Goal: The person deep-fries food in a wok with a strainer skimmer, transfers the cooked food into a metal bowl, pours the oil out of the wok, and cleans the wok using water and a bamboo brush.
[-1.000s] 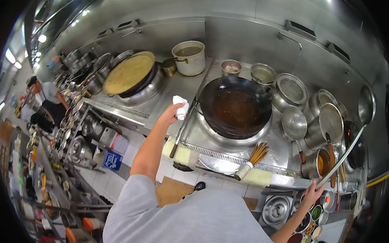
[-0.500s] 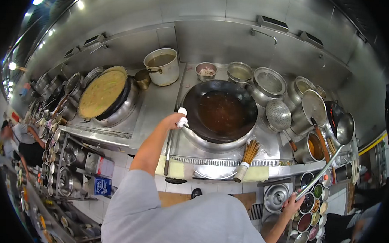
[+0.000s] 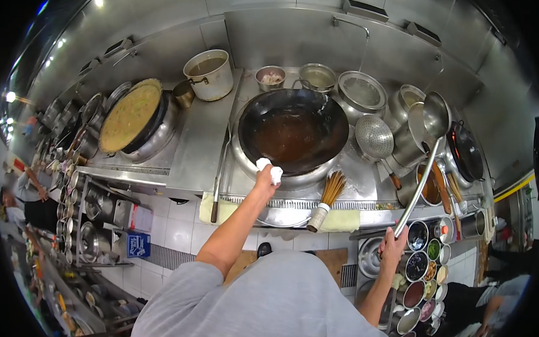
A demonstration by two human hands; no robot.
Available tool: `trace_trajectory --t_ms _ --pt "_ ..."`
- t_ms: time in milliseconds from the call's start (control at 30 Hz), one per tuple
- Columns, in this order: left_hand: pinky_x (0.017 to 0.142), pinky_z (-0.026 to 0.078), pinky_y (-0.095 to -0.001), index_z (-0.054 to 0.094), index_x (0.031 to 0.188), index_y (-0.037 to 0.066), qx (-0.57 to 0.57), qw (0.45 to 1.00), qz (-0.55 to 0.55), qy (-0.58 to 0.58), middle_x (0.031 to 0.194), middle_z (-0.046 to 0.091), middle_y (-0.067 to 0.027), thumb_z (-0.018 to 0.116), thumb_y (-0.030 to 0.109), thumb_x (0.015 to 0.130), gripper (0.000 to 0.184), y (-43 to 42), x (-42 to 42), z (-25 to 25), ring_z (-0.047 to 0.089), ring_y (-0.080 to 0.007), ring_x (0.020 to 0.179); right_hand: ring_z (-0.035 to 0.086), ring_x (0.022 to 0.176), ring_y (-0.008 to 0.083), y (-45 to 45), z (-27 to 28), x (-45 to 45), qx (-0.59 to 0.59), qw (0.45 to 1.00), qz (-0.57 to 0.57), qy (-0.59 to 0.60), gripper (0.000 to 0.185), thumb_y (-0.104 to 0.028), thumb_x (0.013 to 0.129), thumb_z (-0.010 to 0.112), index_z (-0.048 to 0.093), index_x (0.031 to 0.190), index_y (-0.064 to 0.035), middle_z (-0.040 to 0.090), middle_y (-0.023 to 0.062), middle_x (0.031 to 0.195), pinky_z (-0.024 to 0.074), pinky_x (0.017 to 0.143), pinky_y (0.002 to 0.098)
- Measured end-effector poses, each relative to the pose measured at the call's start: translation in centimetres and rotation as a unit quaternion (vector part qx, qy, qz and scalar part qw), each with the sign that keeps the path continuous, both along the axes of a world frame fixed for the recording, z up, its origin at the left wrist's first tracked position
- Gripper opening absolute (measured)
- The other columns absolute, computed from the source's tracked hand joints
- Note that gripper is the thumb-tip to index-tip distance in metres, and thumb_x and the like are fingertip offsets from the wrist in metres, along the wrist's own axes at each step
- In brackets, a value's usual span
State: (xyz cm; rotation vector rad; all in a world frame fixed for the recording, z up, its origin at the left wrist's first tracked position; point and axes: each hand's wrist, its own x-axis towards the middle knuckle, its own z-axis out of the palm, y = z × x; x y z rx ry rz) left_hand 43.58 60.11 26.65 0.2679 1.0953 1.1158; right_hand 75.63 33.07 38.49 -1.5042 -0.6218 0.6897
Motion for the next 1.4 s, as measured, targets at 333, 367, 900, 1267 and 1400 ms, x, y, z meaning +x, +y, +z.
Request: trace_trajectory --t_ms 333,367,900,1267,1400 --pt "0.051 0.043 -0.0375 0.045 0.100 0.014 0.045 0.995 0.066 0.059 0.080 0.057 -0.0053 0.054 0.019 0.083 0.020 1.2 0.2 -3.9 0.057 -0.0204 0.067 0.035 0.038 0.0047 3.7 1.3 5.4 -0.041 0.992 0.115 -0.036 0.033 -0.006 0.088 0.052 0.043 0.120 -0.0022 0.041 -0.0018 0.061 0.0293 0.033 0.0209" --pt "0.052 0.043 -0.0366 0.047 0.098 0.014 0.028 0.998 0.022 0.044 0.080 0.057 -0.0049 0.056 0.021 0.083 0.020 1.7 -0.8 -4.5 0.057 -0.0203 0.067 0.036 0.038 0.0051 4.8 1.0 6.2 -0.042 0.989 0.137 -0.030 0.033 -0.007 0.089 0.052 0.042 0.120 -0.0028 0.042 -0.0012 0.061 0.0297 0.033 0.0212" --pt "0.037 0.039 -0.0319 0.050 0.085 0.012 -0.065 0.996 -0.021 -0.056 0.064 0.056 -0.0041 0.055 0.015 0.085 0.006 2.5 -3.0 2.0 0.053 -0.0185 0.048 0.058 0.059 0.0236 37.0 3.5 10.6 -0.136 0.867 0.328 -0.348 0.048 -0.022 0.082 0.062 0.045 0.124 -0.0037 0.059 0.0144 0.078 0.0459 0.049 0.0365" --pt "0.040 0.046 -0.0351 0.051 0.091 0.008 -0.047 0.993 -0.099 -0.047 0.070 0.058 -0.0070 0.053 0.013 0.087 0.007 4.0 -5.0 -3.0 0.058 -0.0202 0.056 0.053 0.051 0.0181 44.1 17.8 1.1 -0.285 0.618 0.483 -0.551 0.035 -0.020 0.080 0.060 0.046 0.108 -0.0051 0.055 0.0096 0.067 0.0420 0.044 0.0338" --pt "0.036 0.042 -0.0347 0.048 0.089 0.008 0.005 0.996 -0.067 -0.060 0.065 0.053 -0.0065 0.050 0.006 0.083 0.007 2.9 -4.5 -2.9 0.055 -0.0207 0.049 0.051 0.050 0.0180 40.5 16.8 0.8 -0.314 0.637 0.467 -0.527 0.045 -0.020 0.082 0.059 0.042 0.121 -0.0056 0.054 0.0093 0.067 0.0407 0.044 0.0329"
